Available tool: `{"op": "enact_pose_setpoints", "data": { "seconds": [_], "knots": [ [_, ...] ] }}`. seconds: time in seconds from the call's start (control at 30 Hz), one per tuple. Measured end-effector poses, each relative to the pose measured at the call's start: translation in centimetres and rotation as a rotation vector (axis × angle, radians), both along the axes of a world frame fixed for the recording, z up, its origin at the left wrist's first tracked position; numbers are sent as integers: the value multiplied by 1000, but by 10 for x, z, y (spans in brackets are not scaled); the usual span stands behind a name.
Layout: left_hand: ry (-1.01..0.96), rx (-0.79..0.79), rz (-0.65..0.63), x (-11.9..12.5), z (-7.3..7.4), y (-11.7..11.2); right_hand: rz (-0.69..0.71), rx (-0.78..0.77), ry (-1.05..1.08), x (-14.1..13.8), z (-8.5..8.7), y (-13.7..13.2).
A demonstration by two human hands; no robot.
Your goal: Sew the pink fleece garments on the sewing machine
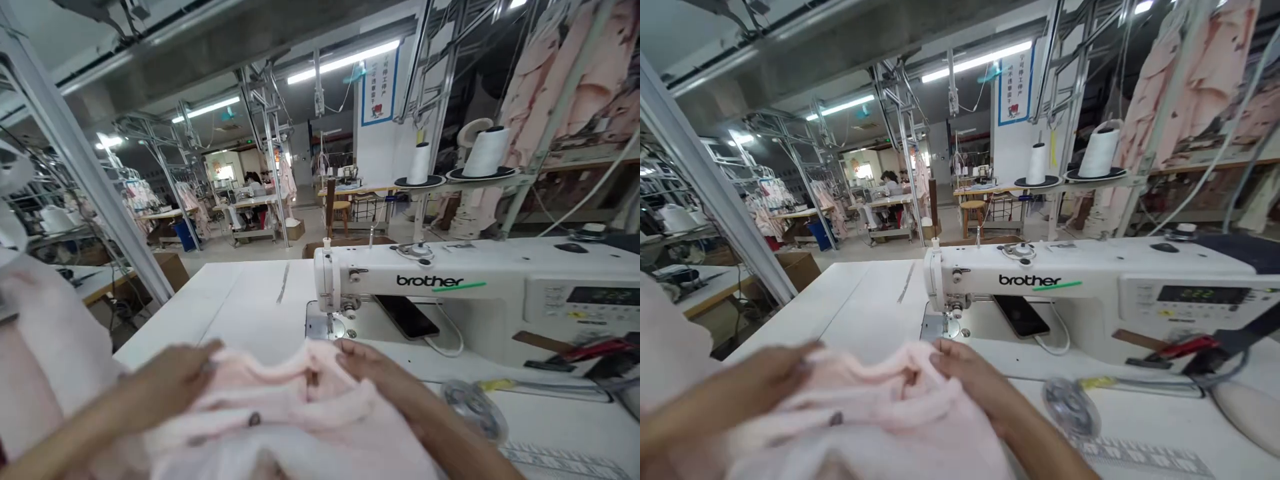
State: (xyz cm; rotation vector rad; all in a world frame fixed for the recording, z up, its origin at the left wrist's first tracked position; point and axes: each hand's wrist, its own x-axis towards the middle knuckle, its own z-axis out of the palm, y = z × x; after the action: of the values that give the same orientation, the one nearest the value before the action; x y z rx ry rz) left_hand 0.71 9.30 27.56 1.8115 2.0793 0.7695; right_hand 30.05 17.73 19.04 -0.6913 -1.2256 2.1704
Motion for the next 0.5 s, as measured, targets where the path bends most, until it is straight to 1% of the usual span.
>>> {"op": "enact_pose_setpoints", "data": {
  "seconds": [0.03,0.07,0.1,0.13,0.2,0.23,0.3,0.37,0.4,0.47,0.5],
  "knots": [
    [125,-142,-67,0,-30,1,-49,74,-73,-1,-19,-3],
    [186,-126,-61,5,-52,3,-95,147,-121,-2,-32,-6],
    [168,-91,-93,15,-67,8,-138,214,-150,-4,-41,-10],
    [122,-67,-132,30,-75,14,-170,258,-156,-6,-45,-13],
    [-10,-38,-208,65,-80,29,-209,296,-147,-7,-43,-21],
    [-84,-44,-257,82,-80,38,-234,311,-156,-5,-41,-25],
    [-273,-118,-366,109,-85,52,-299,346,-210,1,-39,-32],
    [-454,-166,-388,124,-98,58,-357,386,-319,13,-45,-38],
    [-544,-179,-368,129,-107,57,-350,410,-389,20,-49,-41],
    [-711,-213,-323,134,-123,50,-240,462,-525,33,-54,-43],
    [-781,-239,-319,136,-128,45,-191,483,-569,37,-55,-43]
  ]
}}
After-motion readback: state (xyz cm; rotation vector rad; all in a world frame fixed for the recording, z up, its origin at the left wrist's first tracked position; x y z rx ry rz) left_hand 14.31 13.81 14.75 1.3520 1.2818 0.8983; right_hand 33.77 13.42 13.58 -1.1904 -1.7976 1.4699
